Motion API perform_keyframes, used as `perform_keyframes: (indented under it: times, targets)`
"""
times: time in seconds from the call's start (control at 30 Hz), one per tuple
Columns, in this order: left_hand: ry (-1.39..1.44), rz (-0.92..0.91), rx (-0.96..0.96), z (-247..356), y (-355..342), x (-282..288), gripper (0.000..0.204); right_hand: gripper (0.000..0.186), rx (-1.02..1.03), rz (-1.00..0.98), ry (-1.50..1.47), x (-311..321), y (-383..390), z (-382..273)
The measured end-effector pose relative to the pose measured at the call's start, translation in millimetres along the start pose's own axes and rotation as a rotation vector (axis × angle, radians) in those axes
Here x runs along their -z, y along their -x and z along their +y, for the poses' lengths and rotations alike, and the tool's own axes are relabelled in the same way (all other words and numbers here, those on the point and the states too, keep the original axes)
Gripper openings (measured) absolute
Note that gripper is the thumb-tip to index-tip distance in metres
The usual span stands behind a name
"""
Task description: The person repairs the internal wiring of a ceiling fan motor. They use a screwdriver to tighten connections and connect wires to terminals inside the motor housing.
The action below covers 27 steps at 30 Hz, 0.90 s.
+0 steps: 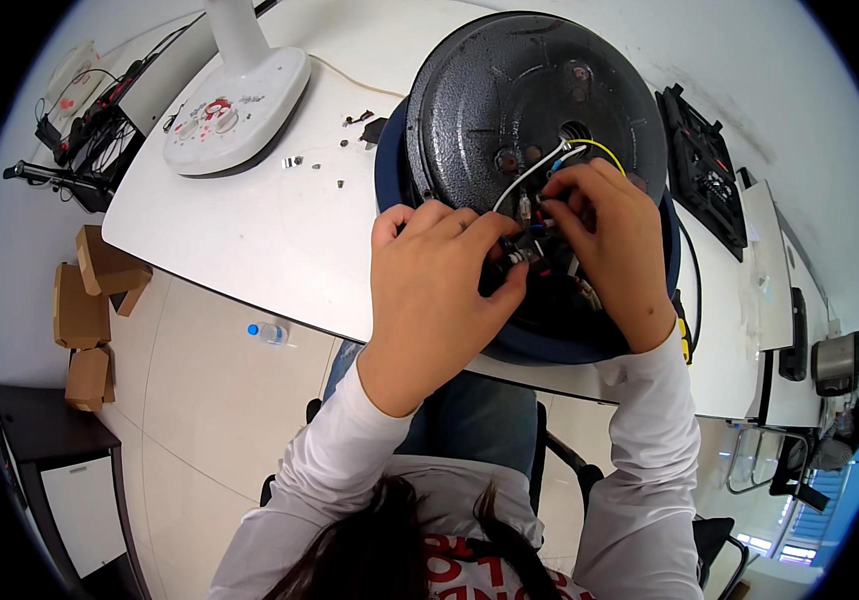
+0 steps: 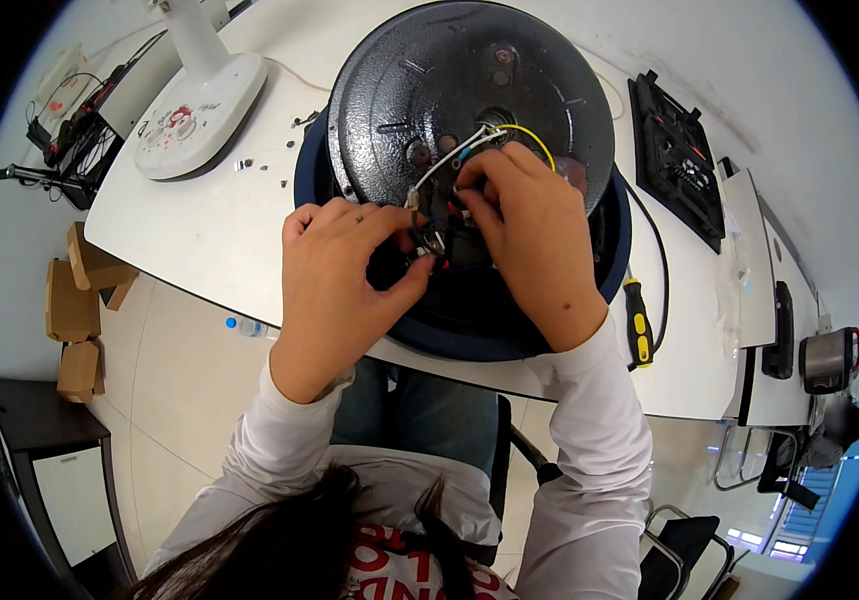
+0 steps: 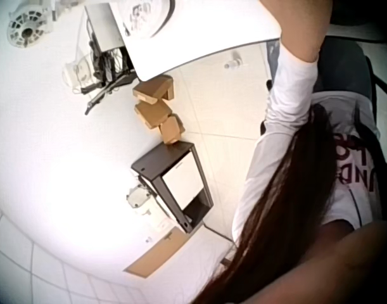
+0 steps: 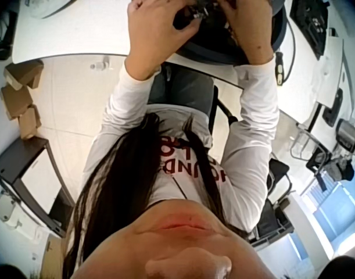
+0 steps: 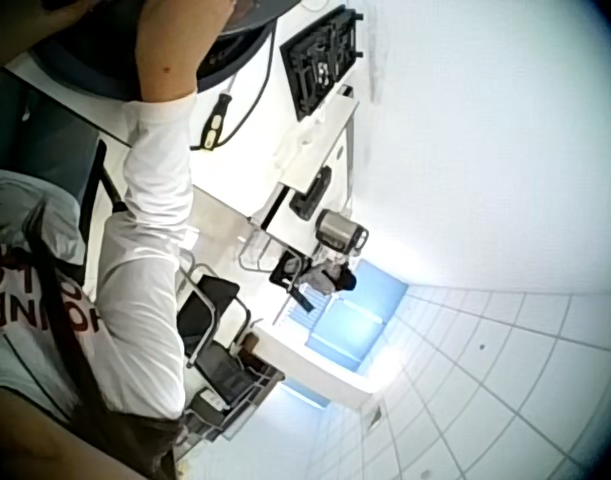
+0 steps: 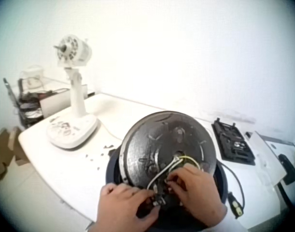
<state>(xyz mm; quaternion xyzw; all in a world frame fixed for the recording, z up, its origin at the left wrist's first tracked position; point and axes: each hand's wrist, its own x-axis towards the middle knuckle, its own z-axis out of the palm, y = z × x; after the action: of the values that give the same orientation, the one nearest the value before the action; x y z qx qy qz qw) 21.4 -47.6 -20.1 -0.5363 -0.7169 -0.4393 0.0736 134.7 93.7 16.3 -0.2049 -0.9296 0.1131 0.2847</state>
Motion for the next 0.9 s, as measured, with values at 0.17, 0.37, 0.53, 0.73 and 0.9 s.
perform_keyframes:
  times: [0.17,0.37,0.53,0.73,0.9]
  targets:
    - [0.009,0.003,-0.01,-1,0,0,0.024,0.022,-0.14,0.067,-0.227,7,13,-4]
    - [0.009,-0.016,0.006,1,0,2,0.025,0.023,-0.148,0.025,-0.219,13,25,-5]
    - [0.008,-0.018,0.011,1,-1,1,0.026,0.015,-0.019,0.024,-0.026,0,21,-5]
    - [0.019,-0.013,0.019,2,-1,1,0.027,0.014,-0.061,0.099,-0.072,4,29,-1]
    - [0.043,0.057,0.0,1,0,-2,0.023,0.015,0.01,0.023,-0.122,0,23,-5]
